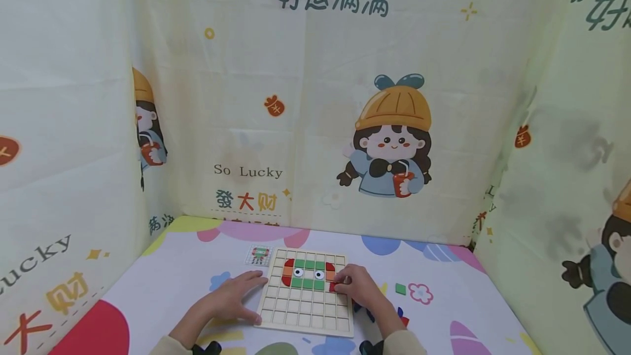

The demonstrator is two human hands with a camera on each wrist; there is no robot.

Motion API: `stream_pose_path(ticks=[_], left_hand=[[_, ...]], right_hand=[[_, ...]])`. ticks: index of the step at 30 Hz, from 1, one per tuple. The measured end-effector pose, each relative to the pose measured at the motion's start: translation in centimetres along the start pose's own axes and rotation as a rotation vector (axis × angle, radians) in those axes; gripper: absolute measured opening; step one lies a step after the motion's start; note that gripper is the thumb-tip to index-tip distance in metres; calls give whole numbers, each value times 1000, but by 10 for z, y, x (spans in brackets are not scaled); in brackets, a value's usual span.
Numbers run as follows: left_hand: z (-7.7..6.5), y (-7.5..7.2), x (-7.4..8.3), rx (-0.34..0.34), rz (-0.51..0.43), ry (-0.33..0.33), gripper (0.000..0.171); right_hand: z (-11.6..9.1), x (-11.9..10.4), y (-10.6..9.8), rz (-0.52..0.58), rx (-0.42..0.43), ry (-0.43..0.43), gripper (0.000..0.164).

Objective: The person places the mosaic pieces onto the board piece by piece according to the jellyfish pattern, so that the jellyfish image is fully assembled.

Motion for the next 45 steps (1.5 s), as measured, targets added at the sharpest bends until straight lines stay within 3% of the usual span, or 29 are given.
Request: stream_pose_path(ticks=[9, 18, 28, 37, 45], left_hand=[[2, 3, -2, 6, -2, 21, 93], [2, 1, 0, 8, -18, 18, 93], [1, 0, 1, 5, -10, 14, 93], [0, 1, -1, 6, 14, 13, 94], [-2, -1, 0, 4, 5, 21, 93]], right_hand=[[4, -3, 2, -10, -19, -75, 9], [5, -5, 1, -21, -12, -73, 9], [1, -3, -6, -31, 50, 10, 13], [-9, 14, -16, -64, 74, 120, 16], [-18, 24, -28, -86, 78, 133, 15]])
Point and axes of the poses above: each hand's wrist, its own z-axis towards the middle knuckle, its own y-axis out of the palm, x = y × z, the point moved 3 cm from there along z, towards the middle knuckle, and after that the axes turned 13 degrees about x, right-handed, at the moved point
